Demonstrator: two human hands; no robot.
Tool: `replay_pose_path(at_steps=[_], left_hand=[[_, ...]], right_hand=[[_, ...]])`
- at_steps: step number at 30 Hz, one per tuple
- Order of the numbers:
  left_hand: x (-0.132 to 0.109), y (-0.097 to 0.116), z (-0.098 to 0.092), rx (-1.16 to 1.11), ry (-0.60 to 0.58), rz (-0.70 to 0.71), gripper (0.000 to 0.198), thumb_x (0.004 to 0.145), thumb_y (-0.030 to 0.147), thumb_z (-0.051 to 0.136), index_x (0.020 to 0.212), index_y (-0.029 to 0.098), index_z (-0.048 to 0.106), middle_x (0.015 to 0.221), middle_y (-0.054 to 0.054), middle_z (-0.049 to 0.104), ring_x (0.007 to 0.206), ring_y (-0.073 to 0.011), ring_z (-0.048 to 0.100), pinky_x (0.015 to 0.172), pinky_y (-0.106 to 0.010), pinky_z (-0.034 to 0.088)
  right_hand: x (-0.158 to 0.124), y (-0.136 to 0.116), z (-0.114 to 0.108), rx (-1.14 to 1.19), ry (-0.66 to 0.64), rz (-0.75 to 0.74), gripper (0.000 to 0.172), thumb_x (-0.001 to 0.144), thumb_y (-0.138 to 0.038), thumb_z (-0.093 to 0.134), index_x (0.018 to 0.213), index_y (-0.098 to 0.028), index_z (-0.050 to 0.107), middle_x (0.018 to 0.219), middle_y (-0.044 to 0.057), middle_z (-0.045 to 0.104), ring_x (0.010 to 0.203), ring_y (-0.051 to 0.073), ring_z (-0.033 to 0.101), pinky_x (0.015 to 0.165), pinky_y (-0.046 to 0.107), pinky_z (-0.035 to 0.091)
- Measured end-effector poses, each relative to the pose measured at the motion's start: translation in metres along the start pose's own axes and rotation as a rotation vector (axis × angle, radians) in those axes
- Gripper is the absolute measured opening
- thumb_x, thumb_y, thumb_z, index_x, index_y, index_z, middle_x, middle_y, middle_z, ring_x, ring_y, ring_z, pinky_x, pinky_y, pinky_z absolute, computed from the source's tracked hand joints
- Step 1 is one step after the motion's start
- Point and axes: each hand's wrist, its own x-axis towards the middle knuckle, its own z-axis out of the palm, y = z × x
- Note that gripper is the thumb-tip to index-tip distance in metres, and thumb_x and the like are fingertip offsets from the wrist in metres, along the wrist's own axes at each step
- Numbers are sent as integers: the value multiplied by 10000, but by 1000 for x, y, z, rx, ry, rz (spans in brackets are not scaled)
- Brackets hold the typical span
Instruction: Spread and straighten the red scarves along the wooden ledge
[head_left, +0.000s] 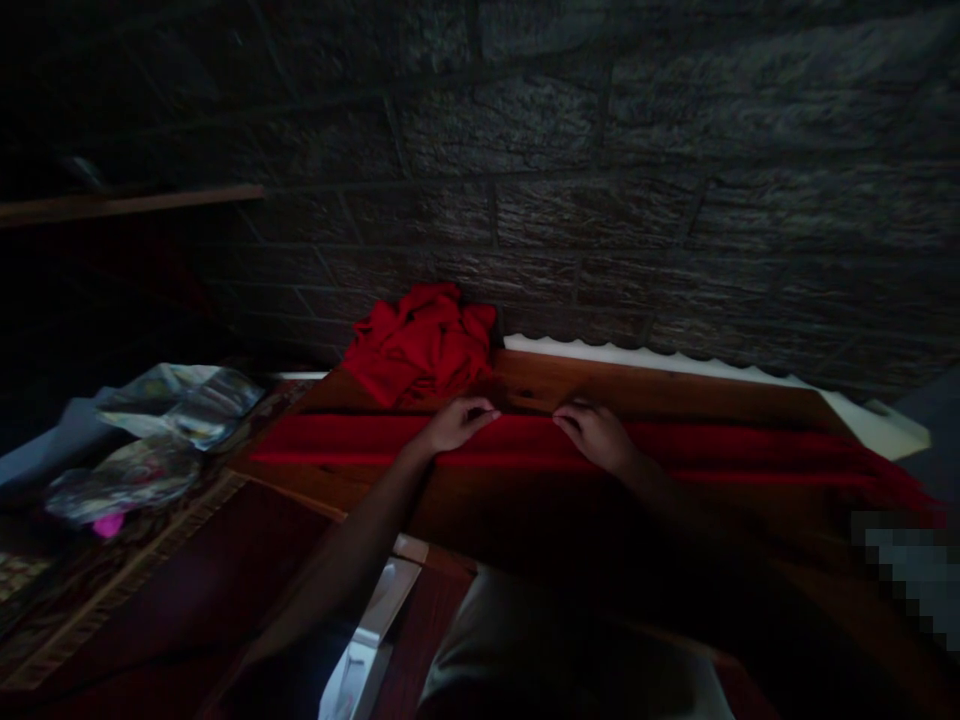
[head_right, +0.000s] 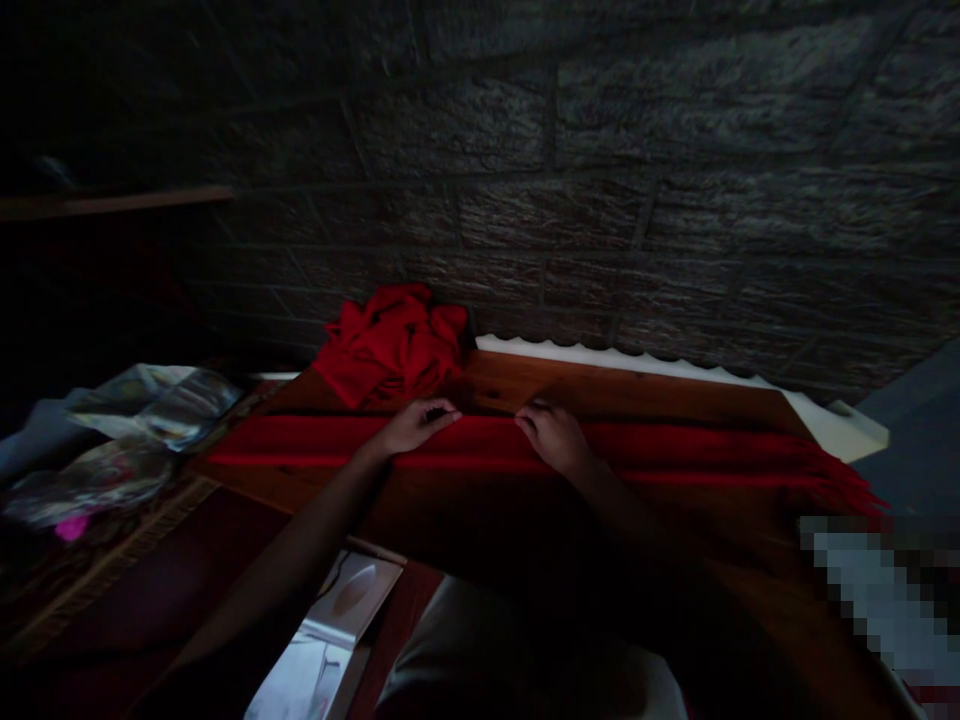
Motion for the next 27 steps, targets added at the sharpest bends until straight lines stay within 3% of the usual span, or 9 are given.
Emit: replay_pose_path(at_steps=[5, 9, 11, 14, 16, 18, 23, 27], left_hand=[[5, -5, 3, 56, -10, -14, 395, 948, 535, 539, 901, 166, 670, 876, -40, 707, 845, -187, 656, 842, -308, 534], [2, 4, 9, 255, 81, 39, 346, 989, 470, 493, 1081, 189, 672, 1082, -90, 722, 1035, -230, 667, 987, -385, 524], [-5, 16, 13, 380, 72, 78, 406, 1030, 459, 420, 1252, 210, 652, 1277, -109, 684, 1221, -255, 615, 1103, -434, 461], [-19, 36, 23, 502, -33, 134, 548, 1042, 520, 384, 1506, 245, 482, 1580, -104, 458, 1481, -273, 394, 1243, -500, 291], [-27, 44, 32, 546, -122, 136, 624, 1035, 567, 371, 1567, 244, 398, 1649, -114, 336, 1545, -278, 275, 1279, -536, 186], [-31, 47, 40, 578, -163, 111, 674, 1021, 607, 368, 1585, 237, 370, 1651, -141, 318, 1553, -288, 254, 1283, -555, 144], [-33, 41, 40, 609, -183, 143, 889, 896, 716, 550, 1600, 215, 340, 1646, -188, 302, 1528, -353, 298, 1246, -568, 257], [-43, 37, 22, 610, -142, 247, 631, 984, 544, 535, 1505, 188, 505, 1610, -166, 386, 1486, -296, 399, 1245, -459, 321]], right_hand=[[-2, -1, 1, 36, 11, 0, 209, 984, -197, 555, 1023, -203, 759, 1057, 79, 723, 991, 220, 675, 946, 355, 518], [-1, 2, 5, 36, 40, -12, 229, 996, -203, 529, 1022, -212, 756, 1054, 66, 727, 986, 203, 679, 934, 331, 528], [-1, 2, 5, 21, 51, -4, 236, 993, -198, 525, 1043, -226, 753, 1076, 58, 731, 998, 200, 682, 940, 323, 533], [-4, -2, 2, -5, 62, -5, 295, 1010, -214, 475, 1143, -220, 738, 1138, 78, 724, 1043, 222, 680, 970, 352, 540], [-8, -8, 1, 3, 88, -42, 354, 1036, -277, 432, 1263, -209, 695, 1248, 103, 691, 1131, 244, 660, 1021, 388, 529], [-15, -15, 1, 20, 94, -103, 423, 1047, -380, 424, 1389, -226, 619, 1403, 110, 610, 1244, 262, 610, 1079, 420, 504], [-27, -18, 13, -44, -27, -250, 661, 944, -594, 564, 1486, -216, 540, 1532, 148, 487, 1372, 364, 498, 1145, 562, 430], [-25, -13, 13, -50, -39, -279, 658, 889, -575, 659, 1426, -199, 608, 1540, 155, 476, 1389, 373, 479, 1156, 560, 427]])
